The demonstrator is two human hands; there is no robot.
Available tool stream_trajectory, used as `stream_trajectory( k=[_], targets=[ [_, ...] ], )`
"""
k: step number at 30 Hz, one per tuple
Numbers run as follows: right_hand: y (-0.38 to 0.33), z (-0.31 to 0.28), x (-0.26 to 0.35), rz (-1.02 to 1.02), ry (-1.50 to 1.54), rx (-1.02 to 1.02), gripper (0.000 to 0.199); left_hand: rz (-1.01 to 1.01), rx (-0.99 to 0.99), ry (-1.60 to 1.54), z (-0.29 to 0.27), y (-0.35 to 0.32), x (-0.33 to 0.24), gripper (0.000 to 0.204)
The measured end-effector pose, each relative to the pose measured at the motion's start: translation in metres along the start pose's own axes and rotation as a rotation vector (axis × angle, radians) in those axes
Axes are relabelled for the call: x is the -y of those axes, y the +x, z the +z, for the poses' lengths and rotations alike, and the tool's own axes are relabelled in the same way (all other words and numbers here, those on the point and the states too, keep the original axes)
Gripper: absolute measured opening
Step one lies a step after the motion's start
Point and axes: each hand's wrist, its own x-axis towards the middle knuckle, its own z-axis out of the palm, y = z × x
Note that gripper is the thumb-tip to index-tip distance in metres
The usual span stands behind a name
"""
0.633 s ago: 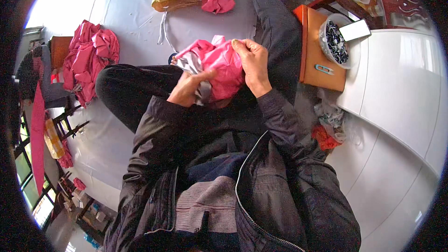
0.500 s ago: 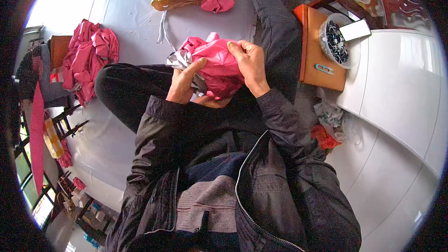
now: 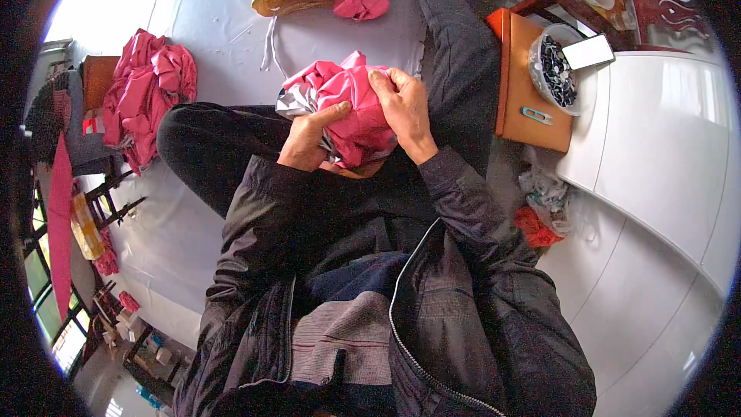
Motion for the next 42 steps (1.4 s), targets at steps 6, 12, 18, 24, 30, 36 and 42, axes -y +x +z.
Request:
stream_trajectory(
  k=[6, 12, 18, 24, 30, 36, 42],
  targets=[
    [0.000, 0.004, -0.003, -0.052, 0.072, -0.064, 0.028, 0.038, -0.020, 0.030, -0.005, 0.004, 0.006, 0.044],
    [-0.001, 0.003, -0.007, -0.061, 0.082, -0.091, 0.028, -0.026, 0.010, -0.020, -0.004, 0.002, 0.006, 0.043],
    [-0.001, 0.010, -0.007, -0.093, 0.066, -0.129, 0.028, -0.032, 0.027, -0.115, -0.010, 0.005, 0.010, 0.043],
    [0.001, 0.011, -0.013, -0.094, 0.034, -0.127, 0.028, -0.100, 0.018, -0.224, -0.001, 0.000, 0.002, 0.038],
    [0.001, 0.017, -0.012, -0.118, 0.011, -0.107, 0.027, -0.075, 0.009, -0.187, -0.010, 0.007, 0.006, 0.034],
    [-0.003, 0.020, -0.008, -0.124, -0.037, -0.077, 0.027, -0.092, 0.006, -0.206, -0.018, 0.010, 0.010, 0.031],
    [-0.003, 0.021, -0.009, -0.173, -0.064, -0.060, 0.026, -0.091, 0.022, -0.222, -0.022, 0.010, 0.012, 0.027]
  ],
)
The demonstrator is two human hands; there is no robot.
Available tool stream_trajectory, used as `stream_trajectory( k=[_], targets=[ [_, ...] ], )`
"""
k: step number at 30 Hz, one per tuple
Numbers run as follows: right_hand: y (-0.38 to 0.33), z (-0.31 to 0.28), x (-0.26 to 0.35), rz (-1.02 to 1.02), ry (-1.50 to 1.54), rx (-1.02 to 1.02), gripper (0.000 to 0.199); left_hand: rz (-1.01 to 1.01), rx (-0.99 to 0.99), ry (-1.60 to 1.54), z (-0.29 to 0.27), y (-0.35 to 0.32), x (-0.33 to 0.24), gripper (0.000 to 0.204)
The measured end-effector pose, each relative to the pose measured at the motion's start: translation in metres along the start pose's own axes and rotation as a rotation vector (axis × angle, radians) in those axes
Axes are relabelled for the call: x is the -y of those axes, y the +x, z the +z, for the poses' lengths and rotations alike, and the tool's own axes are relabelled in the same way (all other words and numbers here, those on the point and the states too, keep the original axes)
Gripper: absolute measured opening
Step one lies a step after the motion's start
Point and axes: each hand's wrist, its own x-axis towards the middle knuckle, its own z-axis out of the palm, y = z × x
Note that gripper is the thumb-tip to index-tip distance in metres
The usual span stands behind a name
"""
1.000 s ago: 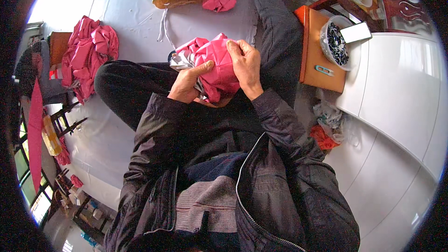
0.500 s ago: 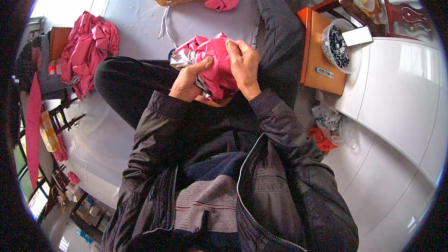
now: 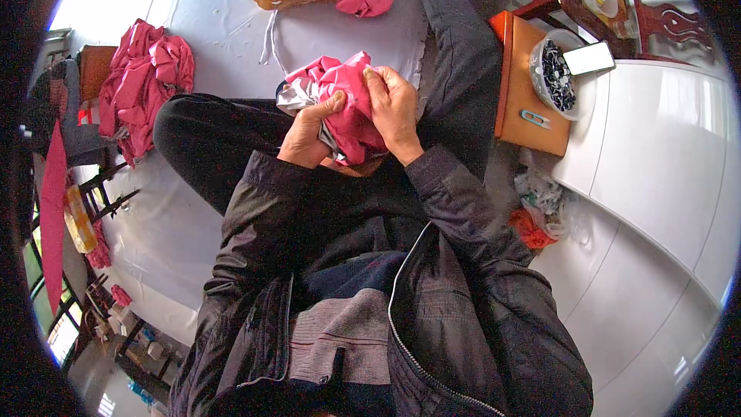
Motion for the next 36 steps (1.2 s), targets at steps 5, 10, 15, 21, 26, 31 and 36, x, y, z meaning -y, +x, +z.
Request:
stream_trajectory(
  k=[5, 10, 15, 21, 26, 31, 36],
  targets=[
    [0.003, -0.002, -0.003, 0.068, 0.107, 0.004, 0.025, 0.015, -0.015, 0.005, 0.010, -0.002, -0.002, 0.025],
    [0.007, -0.012, 0.000, 0.071, 0.006, -0.039, 0.026, 0.064, -0.019, 0.055, 0.011, -0.004, -0.002, 0.024],
    [0.014, -0.037, -0.006, 0.048, -0.218, -0.093, 0.027, 0.016, 0.005, 0.015, 0.030, -0.008, -0.006, 0.023],
    [0.026, -0.088, 0.001, 0.129, -0.098, -0.165, 0.020, 0.036, 0.038, -0.009, 0.005, -0.003, -0.011, 0.020],
    [0.059, -0.194, -0.017, 0.061, -0.160, -0.356, 0.014, 0.068, -0.018, 0.001, 0.002, 0.000, -0.007, 0.022],
    [0.100, -0.319, -0.060, 0.081, -0.412, -0.503, 0.019, 0.029, 0.009, 0.019, -0.004, 0.008, -0.004, 0.022],
    [0.121, -0.350, -0.080, 0.314, -0.730, -0.278, 0.016, -0.002, 0.002, 0.044, 0.000, 0.006, -0.006, 0.021]
  ],
)
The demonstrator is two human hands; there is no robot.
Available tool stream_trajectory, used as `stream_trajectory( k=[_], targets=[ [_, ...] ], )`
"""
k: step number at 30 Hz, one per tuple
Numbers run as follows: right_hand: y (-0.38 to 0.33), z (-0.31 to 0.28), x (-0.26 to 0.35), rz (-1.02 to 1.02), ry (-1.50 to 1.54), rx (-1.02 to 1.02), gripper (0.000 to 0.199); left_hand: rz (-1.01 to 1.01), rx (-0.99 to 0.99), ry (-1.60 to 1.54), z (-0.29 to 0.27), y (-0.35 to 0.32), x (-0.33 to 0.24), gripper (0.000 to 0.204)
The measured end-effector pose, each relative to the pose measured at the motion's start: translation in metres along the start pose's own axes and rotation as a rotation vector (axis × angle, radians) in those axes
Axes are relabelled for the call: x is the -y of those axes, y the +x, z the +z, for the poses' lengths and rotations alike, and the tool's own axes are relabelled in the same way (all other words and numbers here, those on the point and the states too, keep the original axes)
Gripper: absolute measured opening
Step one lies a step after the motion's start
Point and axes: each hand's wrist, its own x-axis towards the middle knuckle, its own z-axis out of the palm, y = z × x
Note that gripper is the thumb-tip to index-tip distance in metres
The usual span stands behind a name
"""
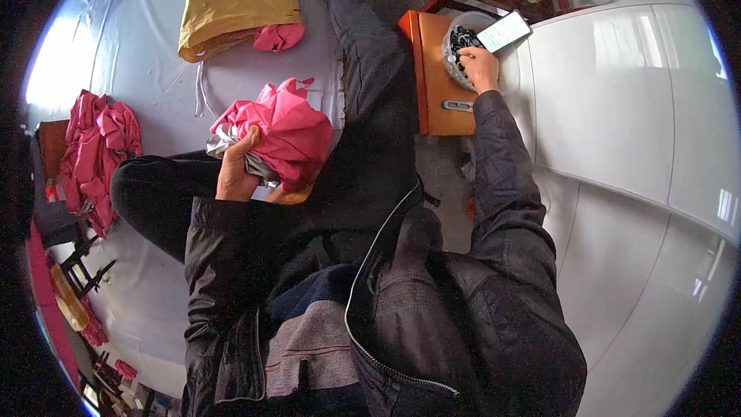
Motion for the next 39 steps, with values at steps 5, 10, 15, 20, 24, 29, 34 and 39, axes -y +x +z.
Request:
stream_trajectory(
  k=[5, 10, 15, 20, 24, 29, 34, 39],
  targets=[
    [0.018, 0.016, -0.012, -0.180, -0.188, 0.016, 0.015, -0.019, -0.071, -0.017, -0.015, 0.009, 0.003, 0.020],
    [0.037, 0.017, -0.031, -0.150, -0.218, 0.099, 0.015, 0.008, -0.071, -0.009, -0.005, 0.006, 0.004, 0.019],
    [0.037, 0.022, -0.040, -0.139, -0.239, 0.025, 0.014, 0.000, -0.065, -0.050, -0.003, 0.004, 0.001, 0.018],
    [0.024, 0.014, -0.042, -0.066, 0.003, 0.010, 0.011, -0.009, -0.050, -0.098, 0.016, -0.006, -0.002, 0.017],
    [0.008, 0.008, -0.039, -0.006, 0.190, -0.140, 0.012, 0.021, -0.055, -0.104, 0.008, -0.001, 0.001, 0.017],
    [-0.005, 0.001, -0.044, 0.045, 0.478, -0.222, 0.015, 0.038, -0.046, -0.078, 0.013, 0.000, 0.002, 0.018],
    [-0.049, 0.011, 0.018, -0.033, 0.575, -0.255, 0.018, 0.060, -0.053, -0.107, 0.007, 0.000, 0.002, 0.018],
    [-0.166, 0.057, 0.156, -0.256, 0.724, 0.145, 0.015, 0.034, -0.049, -0.102, 0.010, -0.002, 0.001, 0.017]
  ],
)
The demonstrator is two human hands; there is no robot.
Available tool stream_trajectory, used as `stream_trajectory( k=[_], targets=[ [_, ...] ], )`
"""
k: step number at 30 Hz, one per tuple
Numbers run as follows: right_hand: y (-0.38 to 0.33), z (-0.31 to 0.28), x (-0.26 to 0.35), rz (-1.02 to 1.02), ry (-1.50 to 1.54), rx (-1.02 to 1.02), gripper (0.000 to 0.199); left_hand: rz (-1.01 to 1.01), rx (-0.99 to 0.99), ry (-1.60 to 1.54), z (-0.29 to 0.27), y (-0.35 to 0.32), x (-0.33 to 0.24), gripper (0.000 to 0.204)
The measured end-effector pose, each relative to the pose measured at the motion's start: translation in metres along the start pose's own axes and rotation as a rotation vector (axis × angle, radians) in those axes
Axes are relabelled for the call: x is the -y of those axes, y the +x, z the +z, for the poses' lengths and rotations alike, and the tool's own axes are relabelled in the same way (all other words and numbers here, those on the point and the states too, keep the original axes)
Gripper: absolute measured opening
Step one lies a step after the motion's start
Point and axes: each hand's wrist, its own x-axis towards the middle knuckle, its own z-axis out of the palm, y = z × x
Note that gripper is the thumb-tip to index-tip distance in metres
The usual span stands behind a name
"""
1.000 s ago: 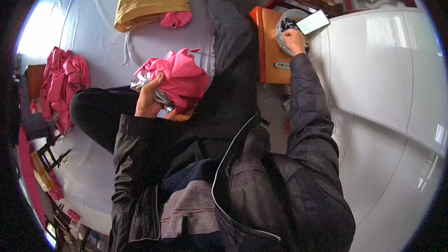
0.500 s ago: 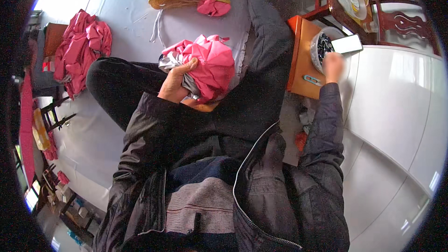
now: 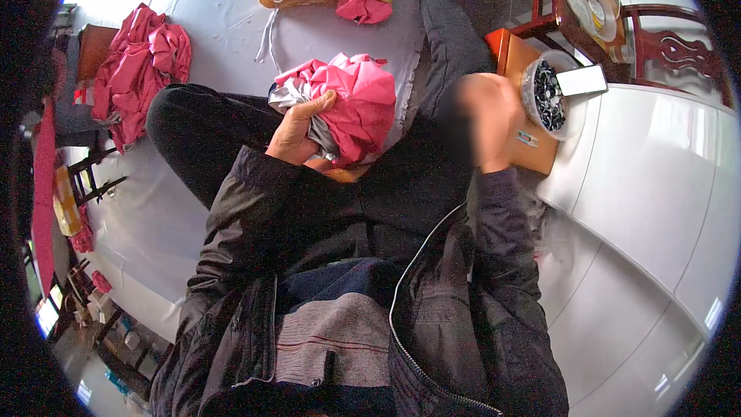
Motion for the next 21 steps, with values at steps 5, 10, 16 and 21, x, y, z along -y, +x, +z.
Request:
stream_trajectory(
  k=[5, 10, 16, 21],
  targets=[
    [-0.062, 0.086, 0.025, -0.091, 0.108, 0.282, 0.011, -0.013, 0.014, -0.007, -0.006, 0.004, 0.002, 0.017],
    [-0.073, 0.106, 0.035, -0.322, -0.121, 0.331, 0.015, -0.024, 0.024, -0.027, -0.004, -0.001, 0.000, 0.018],
    [-0.070, 0.110, 0.035, -0.397, -0.199, 0.284, 0.019, -0.024, 0.048, 0.030, 0.011, -0.011, -0.002, 0.019],
    [-0.069, 0.111, 0.034, -0.391, -0.220, 0.279, 0.019, -0.055, 0.046, 0.047, 0.004, -0.008, 0.000, 0.020]
  ],
)
